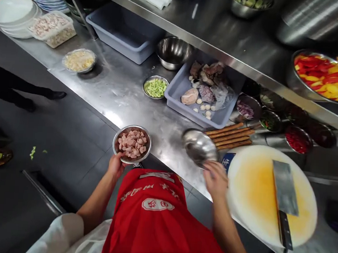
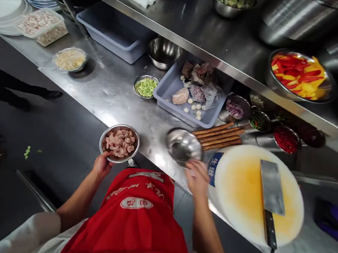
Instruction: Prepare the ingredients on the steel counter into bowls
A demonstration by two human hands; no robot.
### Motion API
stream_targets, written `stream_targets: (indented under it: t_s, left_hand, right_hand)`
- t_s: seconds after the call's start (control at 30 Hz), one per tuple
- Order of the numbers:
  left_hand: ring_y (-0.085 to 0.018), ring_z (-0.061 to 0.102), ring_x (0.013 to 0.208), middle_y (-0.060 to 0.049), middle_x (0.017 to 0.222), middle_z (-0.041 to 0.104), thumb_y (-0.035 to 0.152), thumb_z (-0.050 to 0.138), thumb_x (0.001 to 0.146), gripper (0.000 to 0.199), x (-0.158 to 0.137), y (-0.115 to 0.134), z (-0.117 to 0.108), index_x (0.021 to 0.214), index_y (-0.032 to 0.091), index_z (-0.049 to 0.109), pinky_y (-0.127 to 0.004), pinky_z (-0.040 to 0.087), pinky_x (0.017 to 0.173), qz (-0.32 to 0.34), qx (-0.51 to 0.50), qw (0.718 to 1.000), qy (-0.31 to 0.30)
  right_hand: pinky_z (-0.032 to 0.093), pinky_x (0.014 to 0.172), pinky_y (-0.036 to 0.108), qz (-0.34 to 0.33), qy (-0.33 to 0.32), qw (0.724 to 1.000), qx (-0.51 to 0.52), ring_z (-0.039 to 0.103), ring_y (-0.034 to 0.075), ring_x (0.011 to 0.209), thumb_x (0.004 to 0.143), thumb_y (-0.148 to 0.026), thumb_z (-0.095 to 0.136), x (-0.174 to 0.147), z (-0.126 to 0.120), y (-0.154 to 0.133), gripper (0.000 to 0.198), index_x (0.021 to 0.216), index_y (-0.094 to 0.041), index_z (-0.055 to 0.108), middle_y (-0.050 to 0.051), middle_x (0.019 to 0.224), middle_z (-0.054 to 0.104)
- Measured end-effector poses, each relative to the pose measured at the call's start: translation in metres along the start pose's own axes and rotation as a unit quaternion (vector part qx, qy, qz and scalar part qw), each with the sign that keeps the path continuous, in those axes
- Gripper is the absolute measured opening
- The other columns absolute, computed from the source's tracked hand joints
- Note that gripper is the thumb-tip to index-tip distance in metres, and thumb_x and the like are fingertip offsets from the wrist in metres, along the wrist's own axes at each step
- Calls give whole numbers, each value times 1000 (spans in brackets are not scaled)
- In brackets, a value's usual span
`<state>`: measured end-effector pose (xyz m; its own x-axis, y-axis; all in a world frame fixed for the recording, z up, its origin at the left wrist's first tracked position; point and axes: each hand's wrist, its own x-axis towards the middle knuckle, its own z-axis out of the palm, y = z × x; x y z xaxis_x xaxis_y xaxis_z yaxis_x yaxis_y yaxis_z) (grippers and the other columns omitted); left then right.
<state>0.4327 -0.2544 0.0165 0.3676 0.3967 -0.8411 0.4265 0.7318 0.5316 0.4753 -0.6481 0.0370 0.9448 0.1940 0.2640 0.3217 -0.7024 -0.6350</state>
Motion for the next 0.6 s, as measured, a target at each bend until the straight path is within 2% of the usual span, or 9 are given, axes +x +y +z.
stream_targets:
  t_s: [0.07, 0.13, 0.2, 0.27, 0.33, 0.37, 0.47, 0.53, 0.6]
  left_hand:
    - [-16, 65, 53, -5, 71, 71, 3, 59, 66, 31, 19, 45, -2, 95, 10, 65, -30, 63, 54, 21, 44, 999, -7]
    - [-15, 64, 51, -4, 70, 70, 4, 58, 62, 33, 36, 86, 1, 93, 11, 64, -30, 62, 53, 42, 69, 997, -17]
    - [-15, 62, 49, -4, 67, 69, 5, 57, 58, 35, 53, 119, 9, 92, 11, 64, -30, 61, 52, 69, 94, 992, -36]
    - [-15, 60, 48, -2, 64, 66, 6, 58, 55, 37, 74, 143, 22, 91, 12, 63, -30, 59, 50, 96, 117, 987, -57]
    - [-15, 59, 47, -1, 61, 64, 9, 59, 53, 37, 96, 160, 39, 90, 13, 63, -31, 58, 49, 117, 133, 982, -71]
    - [-16, 59, 48, -1, 61, 64, 10, 60, 52, 37, 108, 166, 47, 89, 14, 63, -32, 58, 50, 126, 139, 979, -74]
    - [-17, 61, 54, 0, 64, 65, 14, 62, 50, 40, 143, 181, 70, 90, 15, 63, -35, 60, 55, 162, 150, 972, -81]
    - [-18, 63, 57, 0, 66, 66, 16, 63, 49, 40, 161, 187, 81, 89, 15, 64, -38, 61, 59, 183, 164, 966, -83]
    - [-19, 63, 58, -1, 65, 67, 18, 64, 48, 37, 175, 192, 87, 84, 15, 65, -40, 62, 62, 192, 191, 959, -88]
  right_hand:
    - [58, 90, 41, -43, -37, 998, 36, 68, 23, 98, 97, -31, 59, 10, 60, -31, 18, 99, -25, 76, 7, 98, 75]
    - [57, 95, 44, -74, -109, 989, 66, 68, 24, 103, 97, -25, 56, 30, 124, -55, 21, 101, -23, 76, 9, 99, 76]
    - [49, 109, 53, -67, -195, 977, 57, 63, 28, 120, 93, -20, 59, 57, 180, -75, 21, 106, -21, 76, 12, 113, 75]
    - [34, 119, 64, -35, -252, 967, 28, 53, 33, 137, 88, -20, 66, 83, 219, -90, 30, 116, -20, 74, 15, 134, 68]
    - [21, 124, 68, 7, -256, 967, 13, 48, 35, 142, 85, -23, 69, 109, 240, -101, 41, 127, -19, 70, 16, 145, 60]
    - [21, 125, 66, 34, -238, 971, 17, 50, 33, 140, 86, -25, 68, 121, 247, -105, 44, 130, -19, 68, 16, 144, 60]
    - [39, 120, 52, 130, -162, 975, 76, 60, 28, 128, 92, -31, 61, 162, 261, -111, 49, 139, -18, 62, 15, 141, 62]
    - [49, 111, 45, 206, -127, 961, 134, 64, 27, 121, 92, -33, 61, 192, 274, -109, 58, 147, -16, 54, 17, 145, 60]
    - [53, 106, 41, 270, -125, 935, 192, 68, 25, 114, 90, -30, 63, 221, 289, -105, 66, 153, -15, 47, 17, 145, 59]
